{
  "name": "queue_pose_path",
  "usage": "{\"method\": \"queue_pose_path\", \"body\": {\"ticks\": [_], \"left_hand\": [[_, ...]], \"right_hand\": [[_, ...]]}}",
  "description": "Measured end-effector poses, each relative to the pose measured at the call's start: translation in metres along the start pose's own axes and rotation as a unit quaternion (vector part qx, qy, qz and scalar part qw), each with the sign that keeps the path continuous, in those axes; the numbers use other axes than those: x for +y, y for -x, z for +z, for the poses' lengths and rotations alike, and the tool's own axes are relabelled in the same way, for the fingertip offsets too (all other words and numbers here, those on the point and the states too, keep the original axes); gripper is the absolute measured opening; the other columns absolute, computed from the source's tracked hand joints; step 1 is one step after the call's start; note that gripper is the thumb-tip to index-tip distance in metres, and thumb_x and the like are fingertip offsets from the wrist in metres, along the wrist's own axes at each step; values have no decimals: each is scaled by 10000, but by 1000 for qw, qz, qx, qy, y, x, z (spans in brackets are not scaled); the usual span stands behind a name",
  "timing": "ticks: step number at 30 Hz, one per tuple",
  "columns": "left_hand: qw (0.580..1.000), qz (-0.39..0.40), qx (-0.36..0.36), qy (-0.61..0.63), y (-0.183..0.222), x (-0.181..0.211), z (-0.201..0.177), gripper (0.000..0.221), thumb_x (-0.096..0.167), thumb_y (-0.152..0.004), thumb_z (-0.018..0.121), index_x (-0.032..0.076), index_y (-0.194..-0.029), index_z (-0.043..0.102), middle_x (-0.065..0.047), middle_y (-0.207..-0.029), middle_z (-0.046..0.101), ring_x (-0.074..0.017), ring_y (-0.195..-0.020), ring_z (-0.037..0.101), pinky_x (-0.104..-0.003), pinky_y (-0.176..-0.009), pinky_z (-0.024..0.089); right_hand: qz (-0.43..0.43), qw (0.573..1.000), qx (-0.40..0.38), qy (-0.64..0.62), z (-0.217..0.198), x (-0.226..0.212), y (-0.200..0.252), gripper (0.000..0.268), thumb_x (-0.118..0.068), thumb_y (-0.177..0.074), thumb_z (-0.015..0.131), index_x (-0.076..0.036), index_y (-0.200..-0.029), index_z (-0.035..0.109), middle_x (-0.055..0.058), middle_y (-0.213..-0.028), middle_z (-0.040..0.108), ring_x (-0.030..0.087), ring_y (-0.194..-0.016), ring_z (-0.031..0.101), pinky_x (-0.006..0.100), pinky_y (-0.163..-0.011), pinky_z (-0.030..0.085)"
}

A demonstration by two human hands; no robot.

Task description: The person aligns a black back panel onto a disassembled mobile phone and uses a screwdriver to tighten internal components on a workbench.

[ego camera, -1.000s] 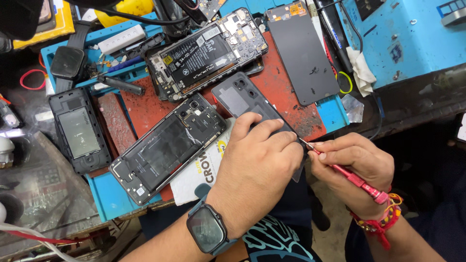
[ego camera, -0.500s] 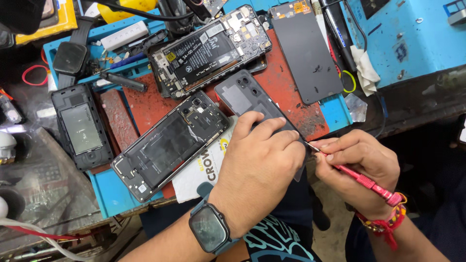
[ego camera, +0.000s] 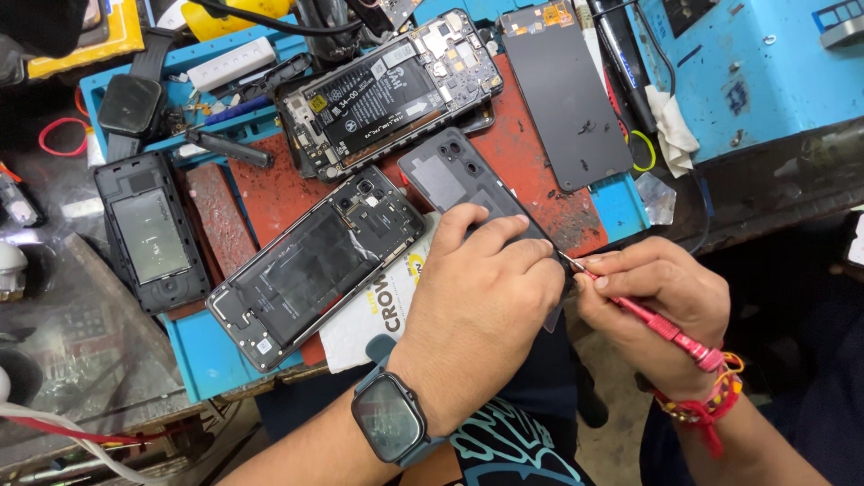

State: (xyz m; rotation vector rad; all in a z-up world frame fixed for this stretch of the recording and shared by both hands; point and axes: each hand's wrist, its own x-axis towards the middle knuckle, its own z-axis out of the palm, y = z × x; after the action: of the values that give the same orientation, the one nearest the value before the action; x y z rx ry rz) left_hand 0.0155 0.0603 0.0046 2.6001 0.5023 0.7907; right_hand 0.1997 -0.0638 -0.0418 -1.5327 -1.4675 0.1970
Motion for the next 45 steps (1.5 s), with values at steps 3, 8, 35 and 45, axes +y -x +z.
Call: {"method": "queue_pose_path", "body": {"ticks": [3, 8, 35, 45], "left_hand": [[1000, 0, -1, 1, 0, 0, -1, 81, 145, -861, 635, 92, -856, 697, -40, -1008, 729, -255, -1177, 646, -476, -1088, 403], [1000, 0, -4, -6, -1, 1, -3, 83, 143, -842, 635, 93, -857, 699, -51, -1037, 739, -266, -1188, 644, -485, -1083, 402], [1000, 5, 12, -15, 2, 2, 1, 95, 137, -873, 637, 90, -875, 719, -43, -1069, 743, -248, -1191, 638, -489, -1110, 387], [1000, 7, 17, -19, 4, 1, 2, 102, 137, -862, 631, 100, -863, 726, -37, -979, 730, -245, -1157, 647, -488, -1102, 395]], "right_hand": [[93, 986, 8, -138, 1, 8, 3, 208, 103, -886, 758, -32, -908, 601, 122, -981, 704, 133, -885, 716, 233, -796, 587], [158, 950, 13, -270, 0, 15, 4, 173, 131, -918, 678, -16, -897, 590, 137, -987, 708, 174, -907, 738, 318, -871, 636], [91, 971, -122, 183, -8, -56, -50, 203, -114, -839, 762, -37, -1025, 730, 75, -775, 660, 189, -626, 650, 310, -593, 515], [8, 938, -194, 288, -2, -57, -63, 119, -158, -823, 759, -70, -834, 679, 98, -722, 627, 301, -660, 637, 403, -589, 491]]}}
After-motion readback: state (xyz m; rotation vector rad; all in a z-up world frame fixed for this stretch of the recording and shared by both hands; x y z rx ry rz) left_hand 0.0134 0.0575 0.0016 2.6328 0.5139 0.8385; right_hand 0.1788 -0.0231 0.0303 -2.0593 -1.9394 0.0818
